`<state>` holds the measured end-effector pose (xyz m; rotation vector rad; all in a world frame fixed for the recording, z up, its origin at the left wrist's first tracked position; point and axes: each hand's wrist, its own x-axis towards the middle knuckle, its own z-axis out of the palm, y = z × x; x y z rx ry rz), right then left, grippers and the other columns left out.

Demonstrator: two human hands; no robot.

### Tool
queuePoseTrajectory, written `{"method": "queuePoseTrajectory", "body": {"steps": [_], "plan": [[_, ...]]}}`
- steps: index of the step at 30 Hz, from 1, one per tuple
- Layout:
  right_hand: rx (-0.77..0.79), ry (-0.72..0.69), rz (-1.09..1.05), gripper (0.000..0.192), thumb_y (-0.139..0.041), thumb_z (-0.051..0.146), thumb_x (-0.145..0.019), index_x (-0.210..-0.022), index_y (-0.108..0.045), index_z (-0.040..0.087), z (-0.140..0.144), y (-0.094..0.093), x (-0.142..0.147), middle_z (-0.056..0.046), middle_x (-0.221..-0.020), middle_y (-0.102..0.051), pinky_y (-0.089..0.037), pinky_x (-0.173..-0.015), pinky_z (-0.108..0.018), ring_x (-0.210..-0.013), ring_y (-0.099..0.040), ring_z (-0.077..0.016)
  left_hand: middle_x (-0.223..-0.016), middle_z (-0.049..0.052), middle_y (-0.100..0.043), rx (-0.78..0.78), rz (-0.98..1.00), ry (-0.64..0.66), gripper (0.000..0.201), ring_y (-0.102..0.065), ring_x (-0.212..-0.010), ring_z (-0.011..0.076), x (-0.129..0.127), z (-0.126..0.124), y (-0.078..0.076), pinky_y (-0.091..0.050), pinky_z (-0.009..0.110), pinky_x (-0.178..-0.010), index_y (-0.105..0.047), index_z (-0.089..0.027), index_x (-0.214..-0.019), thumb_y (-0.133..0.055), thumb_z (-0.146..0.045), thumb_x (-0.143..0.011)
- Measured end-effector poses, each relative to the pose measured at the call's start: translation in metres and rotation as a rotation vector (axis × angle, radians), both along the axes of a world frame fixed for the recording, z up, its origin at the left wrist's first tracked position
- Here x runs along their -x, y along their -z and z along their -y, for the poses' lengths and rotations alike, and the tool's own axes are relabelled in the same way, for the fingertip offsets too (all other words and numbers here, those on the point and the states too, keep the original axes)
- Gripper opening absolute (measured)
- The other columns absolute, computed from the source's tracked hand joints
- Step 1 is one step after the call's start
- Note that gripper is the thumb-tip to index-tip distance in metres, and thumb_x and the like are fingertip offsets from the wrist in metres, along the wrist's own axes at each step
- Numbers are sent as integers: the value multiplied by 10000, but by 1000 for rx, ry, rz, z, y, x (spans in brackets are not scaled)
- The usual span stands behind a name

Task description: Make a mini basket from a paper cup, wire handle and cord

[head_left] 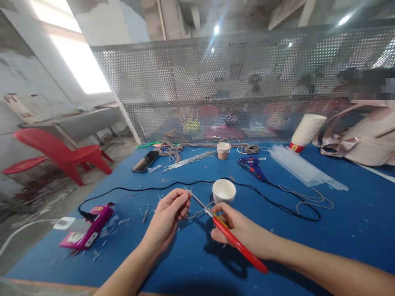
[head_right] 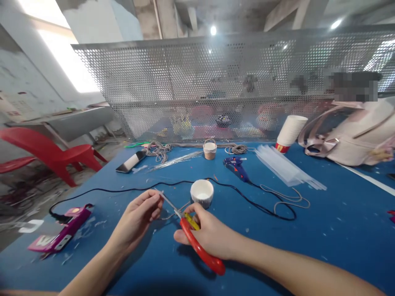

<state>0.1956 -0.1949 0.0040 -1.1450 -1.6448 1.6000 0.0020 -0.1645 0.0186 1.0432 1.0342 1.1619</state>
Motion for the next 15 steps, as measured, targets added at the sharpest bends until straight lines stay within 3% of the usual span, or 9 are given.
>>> {"method": "queuePoseTrajectory", "body": {"steps": [8,15], "plan": [[-79,12,126,316,-636,310,-766,-995,-442,211,0,-9,5,75,-658,-443,-315,-503,-198,-544,-365,-75,-586,-32,-500,-7,-21,24,201,-366,-487,62,-1,4,5,-269,193,-475,-599,-144,-720,-655,-336,-738],[-175,64,149,278,-643,245,-725,-944,-474,219,0,-1,4,79,-631,-423,-312,-502,-201,-546,-367,-81,-591,-35,-493,-18,-40,43,199,-358,-492,66,-1,5,7,-262,200,-476,-600,-150,-713,-653,-339,-740]]}}
